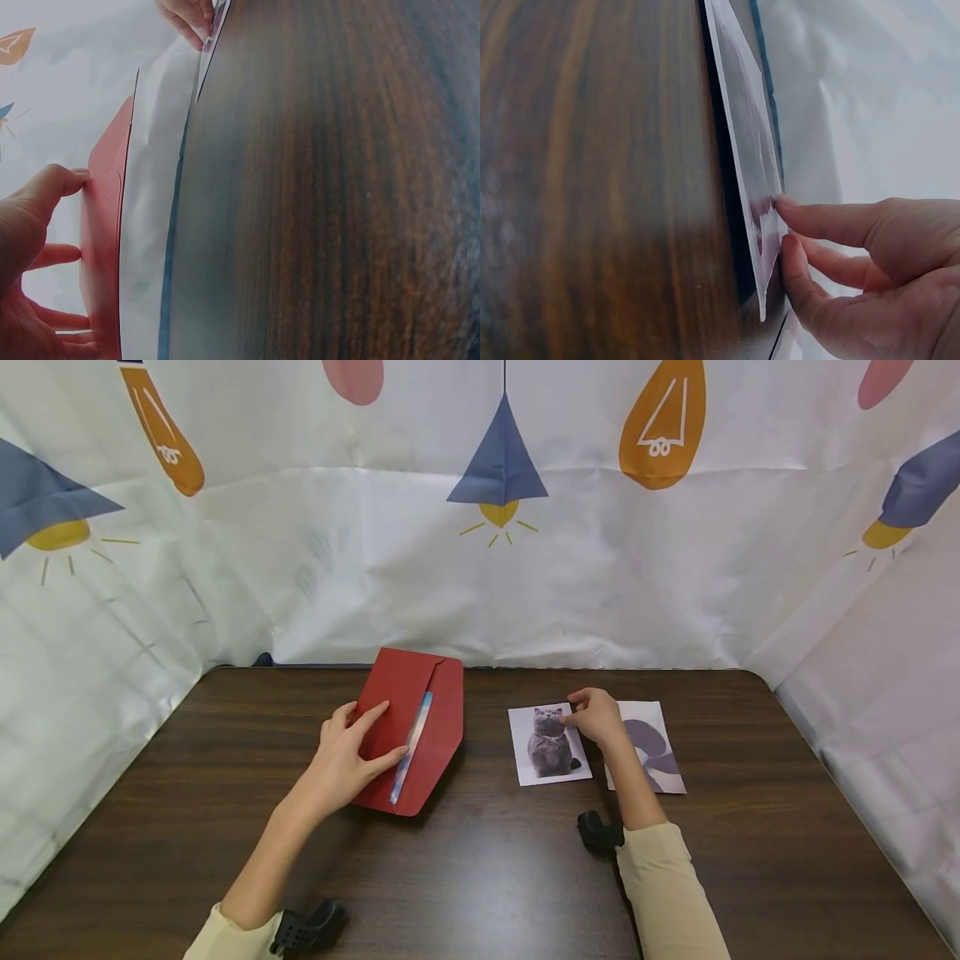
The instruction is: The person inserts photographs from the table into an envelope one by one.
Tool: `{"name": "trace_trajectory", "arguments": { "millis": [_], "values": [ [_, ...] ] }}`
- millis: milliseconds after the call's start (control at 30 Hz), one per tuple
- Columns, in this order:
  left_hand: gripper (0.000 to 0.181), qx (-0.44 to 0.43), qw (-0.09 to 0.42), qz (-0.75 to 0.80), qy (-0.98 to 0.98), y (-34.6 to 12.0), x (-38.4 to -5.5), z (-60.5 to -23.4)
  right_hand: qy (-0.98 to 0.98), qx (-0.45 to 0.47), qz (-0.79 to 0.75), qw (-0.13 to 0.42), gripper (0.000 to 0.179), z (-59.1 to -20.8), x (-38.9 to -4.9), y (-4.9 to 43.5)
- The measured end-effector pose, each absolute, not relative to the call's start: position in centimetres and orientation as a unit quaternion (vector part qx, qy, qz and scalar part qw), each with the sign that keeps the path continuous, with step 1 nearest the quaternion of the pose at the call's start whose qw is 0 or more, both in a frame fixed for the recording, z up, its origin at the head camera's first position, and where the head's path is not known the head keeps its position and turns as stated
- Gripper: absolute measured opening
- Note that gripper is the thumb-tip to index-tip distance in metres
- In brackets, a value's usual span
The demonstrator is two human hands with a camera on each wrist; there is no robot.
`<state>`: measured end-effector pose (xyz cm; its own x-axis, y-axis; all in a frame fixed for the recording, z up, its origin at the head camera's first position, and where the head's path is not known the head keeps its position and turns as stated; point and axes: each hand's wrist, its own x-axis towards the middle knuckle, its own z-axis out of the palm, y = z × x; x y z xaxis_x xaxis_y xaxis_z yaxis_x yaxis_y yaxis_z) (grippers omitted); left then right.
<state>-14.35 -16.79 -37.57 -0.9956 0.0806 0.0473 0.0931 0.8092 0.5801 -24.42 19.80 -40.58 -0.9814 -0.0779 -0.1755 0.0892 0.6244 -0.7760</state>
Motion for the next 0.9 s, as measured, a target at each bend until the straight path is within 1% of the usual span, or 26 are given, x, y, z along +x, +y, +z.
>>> {"name": "trace_trajectory", "arguments": {
  "millis": [167,333,667,900],
  "values": [
    [0.079,-0.045,0.006,-0.308,-0.950,-16.66,-14.38,-37.55,0.895,0.009,-0.436,0.098,0.047,-40.60,-24.44,19.92],
    [0.079,-0.045,0.001,-0.313,-0.949,-16.40,-14.38,-37.56,0.894,0.007,-0.439,0.087,0.045,-40.75,-24.51,19.97],
    [0.079,-0.047,-0.003,-0.313,-0.948,-16.15,-14.36,-38.08,0.888,0.000,-0.451,0.084,0.037,-40.85,-24.52,19.70],
    [0.079,-0.047,0.004,-0.315,-0.948,-16.06,-14.34,-37.93,0.889,-0.005,-0.455,0.059,0.032,-40.79,-24.33,19.67]
  ]
}}
